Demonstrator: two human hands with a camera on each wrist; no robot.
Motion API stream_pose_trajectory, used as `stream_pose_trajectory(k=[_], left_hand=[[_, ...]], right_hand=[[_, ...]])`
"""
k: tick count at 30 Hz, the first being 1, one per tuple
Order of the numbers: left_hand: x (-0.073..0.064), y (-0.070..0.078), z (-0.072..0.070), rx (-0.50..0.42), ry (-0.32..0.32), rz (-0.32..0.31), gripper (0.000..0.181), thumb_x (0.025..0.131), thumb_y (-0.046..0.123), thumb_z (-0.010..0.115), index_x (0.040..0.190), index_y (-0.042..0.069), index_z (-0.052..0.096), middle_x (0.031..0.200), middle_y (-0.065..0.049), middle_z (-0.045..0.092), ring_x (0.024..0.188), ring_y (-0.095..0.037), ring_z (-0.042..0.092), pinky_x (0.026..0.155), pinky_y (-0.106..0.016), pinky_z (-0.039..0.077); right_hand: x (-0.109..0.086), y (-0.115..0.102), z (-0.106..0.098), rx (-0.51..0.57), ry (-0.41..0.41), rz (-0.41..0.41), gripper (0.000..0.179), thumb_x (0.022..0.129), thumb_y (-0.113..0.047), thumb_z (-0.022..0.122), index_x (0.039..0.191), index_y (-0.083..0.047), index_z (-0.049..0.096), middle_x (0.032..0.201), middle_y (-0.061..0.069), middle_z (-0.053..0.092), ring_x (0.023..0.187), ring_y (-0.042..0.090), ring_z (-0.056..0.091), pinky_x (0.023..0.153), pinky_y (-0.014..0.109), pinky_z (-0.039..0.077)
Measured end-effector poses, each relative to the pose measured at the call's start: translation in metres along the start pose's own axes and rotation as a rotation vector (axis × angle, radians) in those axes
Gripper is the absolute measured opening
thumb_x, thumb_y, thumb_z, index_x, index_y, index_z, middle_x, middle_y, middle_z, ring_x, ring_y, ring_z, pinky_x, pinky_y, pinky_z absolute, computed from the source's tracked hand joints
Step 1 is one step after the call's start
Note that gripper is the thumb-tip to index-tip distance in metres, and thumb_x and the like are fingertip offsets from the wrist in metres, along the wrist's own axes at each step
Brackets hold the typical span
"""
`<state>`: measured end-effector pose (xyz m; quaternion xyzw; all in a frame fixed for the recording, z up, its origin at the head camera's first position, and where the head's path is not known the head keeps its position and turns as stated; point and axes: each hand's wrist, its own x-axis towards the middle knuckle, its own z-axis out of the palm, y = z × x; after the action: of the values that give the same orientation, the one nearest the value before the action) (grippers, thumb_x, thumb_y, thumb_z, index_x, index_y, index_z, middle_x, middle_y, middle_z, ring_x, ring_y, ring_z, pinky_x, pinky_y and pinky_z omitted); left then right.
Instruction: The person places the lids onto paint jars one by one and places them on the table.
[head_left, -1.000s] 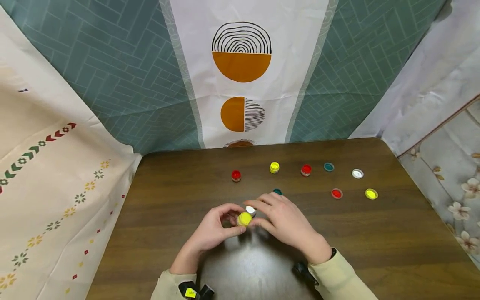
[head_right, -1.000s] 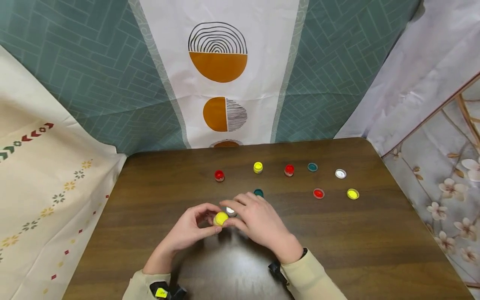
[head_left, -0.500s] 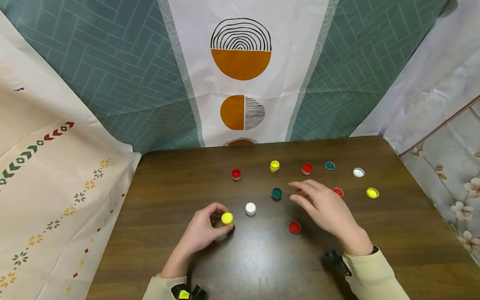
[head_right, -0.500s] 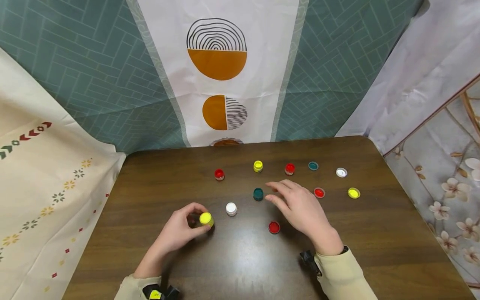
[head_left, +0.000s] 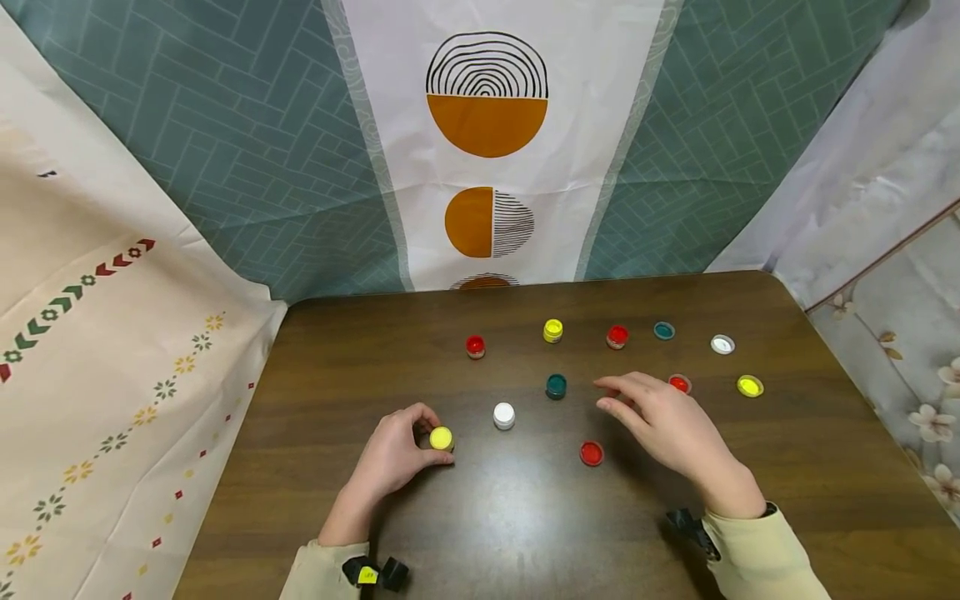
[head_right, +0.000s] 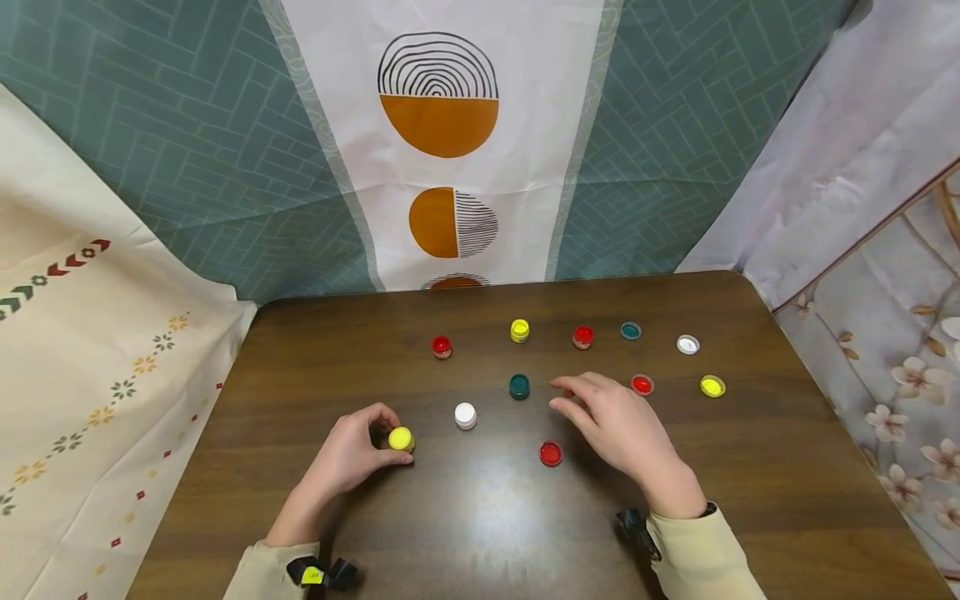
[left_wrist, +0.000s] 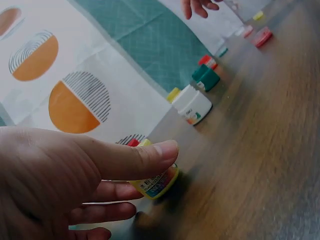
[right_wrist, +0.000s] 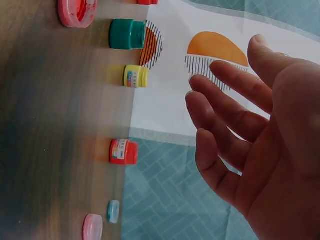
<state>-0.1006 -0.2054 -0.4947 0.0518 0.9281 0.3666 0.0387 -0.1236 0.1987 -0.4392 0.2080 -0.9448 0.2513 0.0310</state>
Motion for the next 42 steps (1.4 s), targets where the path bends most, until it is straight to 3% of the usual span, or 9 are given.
stream_pose_trajectory(k=[21,26,31,36,39,42], left_hand=[[0.000,-0.002,0.001,0.032,0.013,-0.025,0.048,0.066,0.031,0.105,0.099,0.021,0.072,0.092,0.010,0.066,0.090,-0.015,0.057,0.080,-0.038,0.049],[-0.002,-0.001,-0.001,0.026,0.018,-0.015,0.056,0.064,0.034,0.106,0.107,0.019,0.074,0.099,0.007,0.069,0.095,-0.017,0.060,0.084,-0.040,0.052],[-0.003,0.008,-0.001,-0.012,0.101,0.063,0.064,0.068,0.028,0.105,0.123,0.014,0.074,0.118,0.001,0.074,0.112,-0.022,0.064,0.097,-0.047,0.053],[0.003,0.029,0.002,-0.082,0.185,0.189,0.060,0.073,0.020,0.102,0.126,0.011,0.075,0.120,-0.003,0.075,0.119,-0.023,0.062,0.100,-0.049,0.053],[0.011,0.041,0.008,-0.062,0.177,0.239,0.058,0.075,0.018,0.101,0.127,0.010,0.075,0.118,-0.004,0.076,0.119,-0.024,0.062,0.099,-0.048,0.053],[0.018,0.049,0.015,-0.006,0.139,0.246,0.059,0.077,0.018,0.100,0.129,0.008,0.074,0.118,-0.005,0.076,0.120,-0.026,0.061,0.100,-0.049,0.052]], right_hand=[[-0.003,0.001,0.001,-0.018,-0.012,0.009,0.037,0.106,-0.042,0.068,0.135,-0.019,0.074,0.129,-0.001,0.073,0.109,0.020,0.072,0.091,0.050,0.058],[-0.004,0.001,-0.001,-0.015,-0.017,0.020,0.036,0.106,-0.040,0.068,0.135,-0.019,0.074,0.129,0.001,0.073,0.112,0.022,0.071,0.092,0.052,0.058],[-0.006,0.007,-0.003,-0.007,-0.062,0.017,0.034,0.105,-0.036,0.071,0.134,-0.017,0.074,0.127,0.001,0.074,0.108,0.021,0.071,0.091,0.051,0.058],[-0.005,0.023,-0.014,0.054,-0.137,0.041,0.037,0.107,-0.037,0.068,0.135,-0.013,0.073,0.126,0.002,0.075,0.106,0.019,0.070,0.092,0.051,0.057],[-0.005,0.037,-0.027,0.070,-0.112,0.099,0.040,0.110,-0.037,0.063,0.138,-0.009,0.071,0.127,0.007,0.075,0.108,0.025,0.071,0.091,0.055,0.057],[-0.008,0.052,-0.043,0.055,-0.053,0.180,0.041,0.113,-0.035,0.057,0.140,-0.007,0.068,0.127,0.015,0.074,0.112,0.036,0.071,0.092,0.061,0.054]])
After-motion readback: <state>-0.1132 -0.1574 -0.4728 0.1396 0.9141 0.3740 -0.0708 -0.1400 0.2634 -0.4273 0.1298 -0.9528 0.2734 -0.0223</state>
